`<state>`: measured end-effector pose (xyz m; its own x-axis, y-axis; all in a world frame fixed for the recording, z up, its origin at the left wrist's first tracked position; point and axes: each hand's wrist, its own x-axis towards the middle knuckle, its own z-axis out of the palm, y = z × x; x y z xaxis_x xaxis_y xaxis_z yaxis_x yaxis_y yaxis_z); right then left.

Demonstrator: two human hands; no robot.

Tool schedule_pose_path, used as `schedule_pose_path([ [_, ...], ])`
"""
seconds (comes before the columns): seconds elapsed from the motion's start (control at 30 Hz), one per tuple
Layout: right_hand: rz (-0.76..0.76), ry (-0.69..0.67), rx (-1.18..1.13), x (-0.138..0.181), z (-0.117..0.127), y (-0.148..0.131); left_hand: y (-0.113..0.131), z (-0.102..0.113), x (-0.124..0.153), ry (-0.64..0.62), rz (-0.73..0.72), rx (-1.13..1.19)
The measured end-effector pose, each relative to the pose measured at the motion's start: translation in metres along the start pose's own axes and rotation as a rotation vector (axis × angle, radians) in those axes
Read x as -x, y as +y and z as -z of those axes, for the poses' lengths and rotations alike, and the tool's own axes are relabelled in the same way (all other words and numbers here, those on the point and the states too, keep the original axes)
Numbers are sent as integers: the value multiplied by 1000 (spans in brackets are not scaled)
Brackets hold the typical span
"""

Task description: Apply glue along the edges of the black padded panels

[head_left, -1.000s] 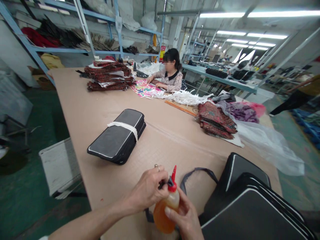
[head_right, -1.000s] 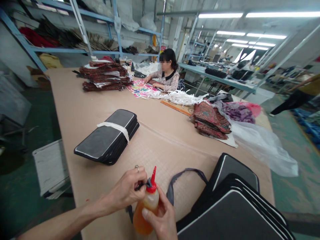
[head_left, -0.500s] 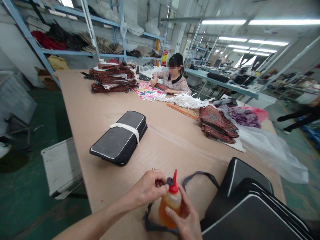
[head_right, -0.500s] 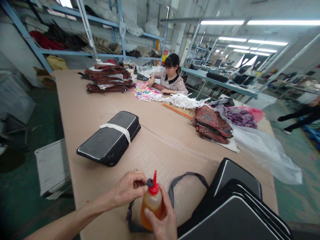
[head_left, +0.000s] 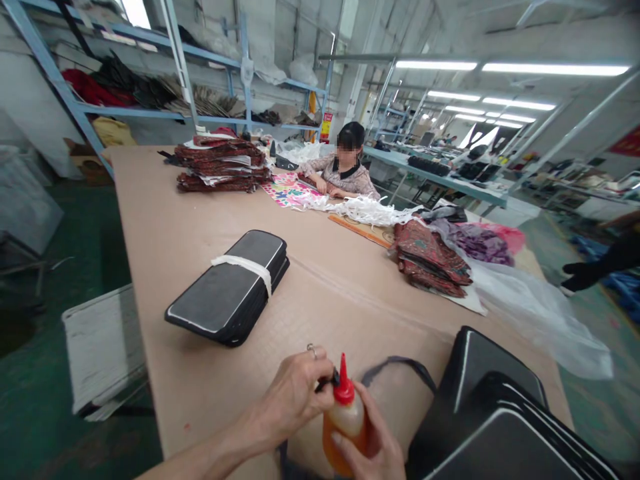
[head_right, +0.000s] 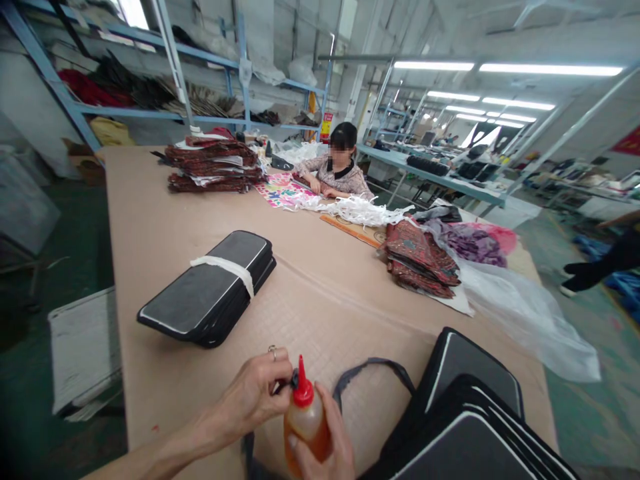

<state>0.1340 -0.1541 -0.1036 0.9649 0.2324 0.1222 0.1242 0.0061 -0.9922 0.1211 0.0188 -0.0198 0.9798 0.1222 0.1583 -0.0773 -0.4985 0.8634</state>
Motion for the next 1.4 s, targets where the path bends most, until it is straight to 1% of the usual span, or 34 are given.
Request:
schedule_pose_path([
  [0.1,-204,7,-210,4,3,-12,-11,13,-7,63,88,34],
  [0.17,-296,36,-315,3,3,-19,-18,24,-10,86,141,88],
  [0.23,-341,43,-377,-2,1,-22,-24,32,-11,79,168,166],
  [0.3,-326,38,-355,-12,-3,-21,-27,34,-9,54,194,266],
  [0.37,-278,41,-264,-23,-7,-14,-31,29,-6,24,233,381],
  [0.47,-228,65,-128,-41,-13,2,-38,14,-1,0,308,551],
  [0.57,-204,48,-25,-50,-18,21,-46,-2,4,38,396,708],
  [0.7,-163,16,124,-50,-19,43,-46,-16,8,109,495,900],
  [0.8,-135,77,248,-47,-11,51,-44,-22,10,126,556,1021],
  [0.93,-162,174,357,-44,-4,48,-46,-29,11,130,610,1127],
  [1.0,-199,195,340,-41,-6,45,-47,-31,11,138,625,1154],
  [1.2,-253,244,147,-29,-19,41,-40,-34,18,143,661,1172],
  [1.3,-274,253,82,-26,-17,43,-36,-37,22,140,672,1184],
  [1.4,-303,246,15,-25,-10,44,-34,-42,24,156,679,1191],
])
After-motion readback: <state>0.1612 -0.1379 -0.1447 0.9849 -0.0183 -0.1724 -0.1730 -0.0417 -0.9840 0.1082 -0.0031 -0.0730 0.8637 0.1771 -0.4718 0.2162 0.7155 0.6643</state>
